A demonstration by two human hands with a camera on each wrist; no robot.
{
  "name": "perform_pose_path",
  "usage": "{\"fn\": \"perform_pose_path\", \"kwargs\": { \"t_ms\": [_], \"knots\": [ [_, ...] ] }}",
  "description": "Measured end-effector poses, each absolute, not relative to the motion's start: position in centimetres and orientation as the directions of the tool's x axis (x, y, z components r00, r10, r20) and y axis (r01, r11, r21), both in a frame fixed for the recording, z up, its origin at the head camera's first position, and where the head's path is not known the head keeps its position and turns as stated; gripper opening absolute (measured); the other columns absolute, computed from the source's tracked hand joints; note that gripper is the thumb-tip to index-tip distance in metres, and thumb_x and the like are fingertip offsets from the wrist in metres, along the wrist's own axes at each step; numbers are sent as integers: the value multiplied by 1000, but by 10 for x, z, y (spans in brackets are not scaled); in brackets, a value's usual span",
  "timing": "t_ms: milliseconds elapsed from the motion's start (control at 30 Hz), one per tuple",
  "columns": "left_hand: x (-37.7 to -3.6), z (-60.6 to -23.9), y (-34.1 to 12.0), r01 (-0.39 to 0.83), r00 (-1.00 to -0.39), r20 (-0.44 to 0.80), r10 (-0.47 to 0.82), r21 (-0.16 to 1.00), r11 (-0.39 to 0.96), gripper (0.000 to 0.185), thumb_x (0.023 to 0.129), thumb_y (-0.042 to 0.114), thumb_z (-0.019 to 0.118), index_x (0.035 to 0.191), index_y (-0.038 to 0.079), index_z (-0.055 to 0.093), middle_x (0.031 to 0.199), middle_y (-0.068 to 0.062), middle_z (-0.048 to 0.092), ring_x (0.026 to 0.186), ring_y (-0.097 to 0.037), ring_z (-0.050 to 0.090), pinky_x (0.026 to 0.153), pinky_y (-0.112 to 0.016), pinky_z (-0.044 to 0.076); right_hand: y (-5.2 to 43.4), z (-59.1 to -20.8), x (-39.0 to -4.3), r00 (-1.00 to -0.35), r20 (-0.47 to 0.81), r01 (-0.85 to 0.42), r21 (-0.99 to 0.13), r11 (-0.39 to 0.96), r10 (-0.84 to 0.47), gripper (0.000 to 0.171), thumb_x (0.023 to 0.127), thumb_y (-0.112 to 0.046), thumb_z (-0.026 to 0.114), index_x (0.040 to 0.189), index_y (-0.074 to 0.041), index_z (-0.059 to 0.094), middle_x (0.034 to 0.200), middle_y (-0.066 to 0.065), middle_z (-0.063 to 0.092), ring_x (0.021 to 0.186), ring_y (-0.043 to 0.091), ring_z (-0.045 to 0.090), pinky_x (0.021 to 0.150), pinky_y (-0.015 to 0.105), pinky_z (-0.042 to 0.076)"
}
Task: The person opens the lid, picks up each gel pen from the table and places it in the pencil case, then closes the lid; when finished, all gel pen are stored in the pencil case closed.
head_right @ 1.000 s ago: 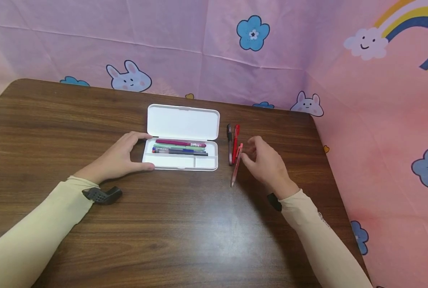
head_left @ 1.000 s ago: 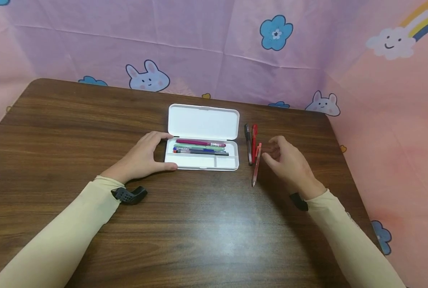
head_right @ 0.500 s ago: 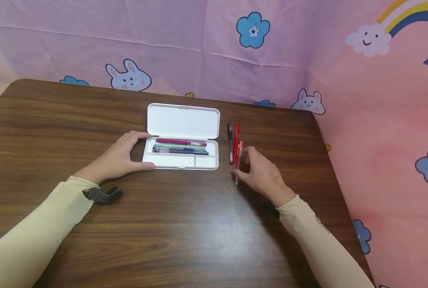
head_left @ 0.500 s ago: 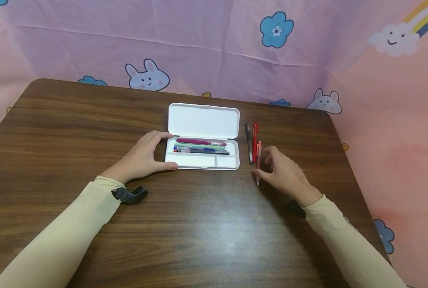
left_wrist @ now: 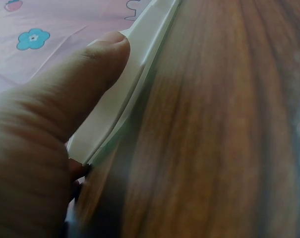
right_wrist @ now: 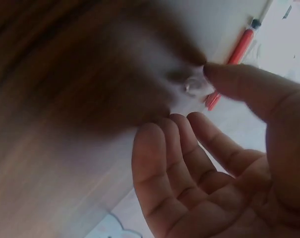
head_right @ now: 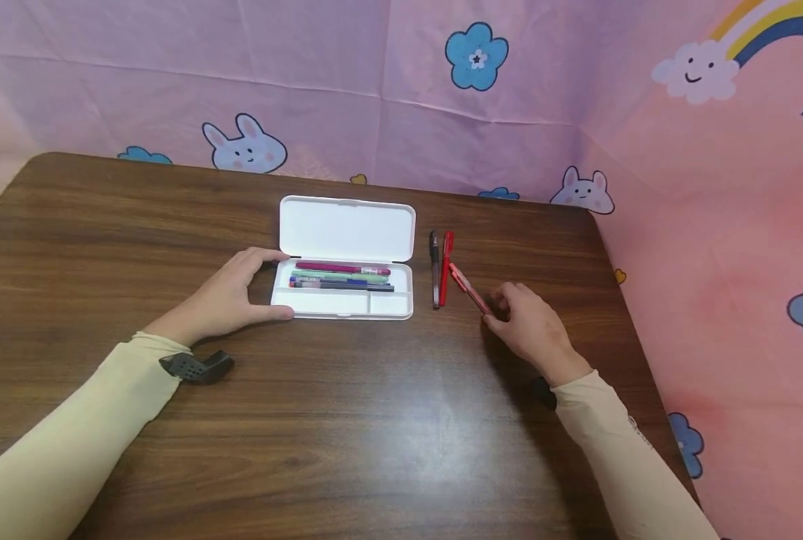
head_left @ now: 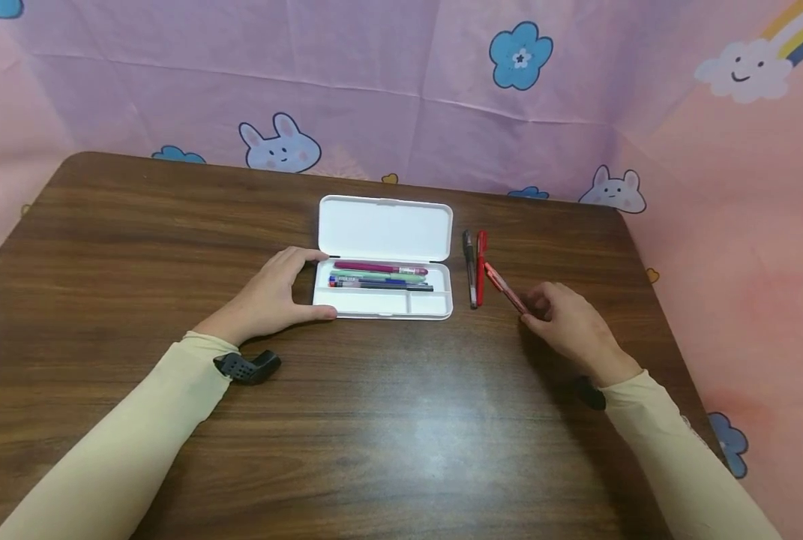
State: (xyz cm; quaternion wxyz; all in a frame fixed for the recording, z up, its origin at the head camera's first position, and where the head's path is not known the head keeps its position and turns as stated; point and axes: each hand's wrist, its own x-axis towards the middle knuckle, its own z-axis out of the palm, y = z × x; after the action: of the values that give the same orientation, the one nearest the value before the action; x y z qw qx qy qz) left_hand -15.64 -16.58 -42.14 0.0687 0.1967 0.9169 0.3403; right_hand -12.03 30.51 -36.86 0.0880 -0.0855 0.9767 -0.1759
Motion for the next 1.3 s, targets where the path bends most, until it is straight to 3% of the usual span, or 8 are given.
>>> {"fn": "perform_pose_path", "kwargs": {
  "t_ms": [167, 367, 600, 1000, 1300],
  "knots": [
    [-155, -421, -166, 317, -914, 14, 406, 650, 691, 99, 79, 66, 81, 154, 15, 41, 158, -9, 41, 148, -32, 33, 119, -62, 30, 317, -365, -116, -964, -153, -153, -347, 925, -217, 36, 93, -22, 76, 120, 0, 66, 109, 18, 67, 101, 34, 65, 86, 54, 55],
    [-155, -422, -165, 319, -910, 10, 415, 656, 684, 100, 78, 67, 81, 154, 16, 41, 157, -9, 41, 148, -32, 33, 118, -63, 30, 324, -366, -112, -960, -151, -163, -380, 911, -235, 25, 95, -12, 74, 116, -1, 67, 104, 14, 65, 95, 29, 65, 81, 49, 57],
    [-155, -424, -164, 316, -912, 10, 410, 655, 686, 100, 78, 69, 80, 154, 17, 40, 158, -9, 41, 149, -32, 33, 119, -62, 30, 325, -371, -113, -962, -33, -239, -370, 898, -269, 14, 92, 1, 72, 106, -1, 71, 95, 12, 67, 87, 28, 65, 75, 45, 54],
    [-156, -420, -164, 312, -915, 9, 403, 649, 694, 98, 79, 66, 81, 154, 17, 41, 157, -10, 41, 148, -33, 33, 119, -62, 29, 337, -373, -117, -965, 43, -257, -330, 908, -257, 17, 96, 1, 68, 113, -3, 72, 105, 16, 70, 93, 32, 65, 80, 54, 53],
    [-154, -421, -164, 308, -916, 6, 401, 650, 695, 99, 78, 67, 81, 154, 17, 41, 157, -10, 42, 148, -32, 33, 119, -62, 30, 337, -373, -116, -937, 225, -332, -335, 882, -267, 18, 93, 5, 71, 108, -5, 74, 100, 13, 70, 85, 29, 65, 72, 47, 51]
  ]
}}
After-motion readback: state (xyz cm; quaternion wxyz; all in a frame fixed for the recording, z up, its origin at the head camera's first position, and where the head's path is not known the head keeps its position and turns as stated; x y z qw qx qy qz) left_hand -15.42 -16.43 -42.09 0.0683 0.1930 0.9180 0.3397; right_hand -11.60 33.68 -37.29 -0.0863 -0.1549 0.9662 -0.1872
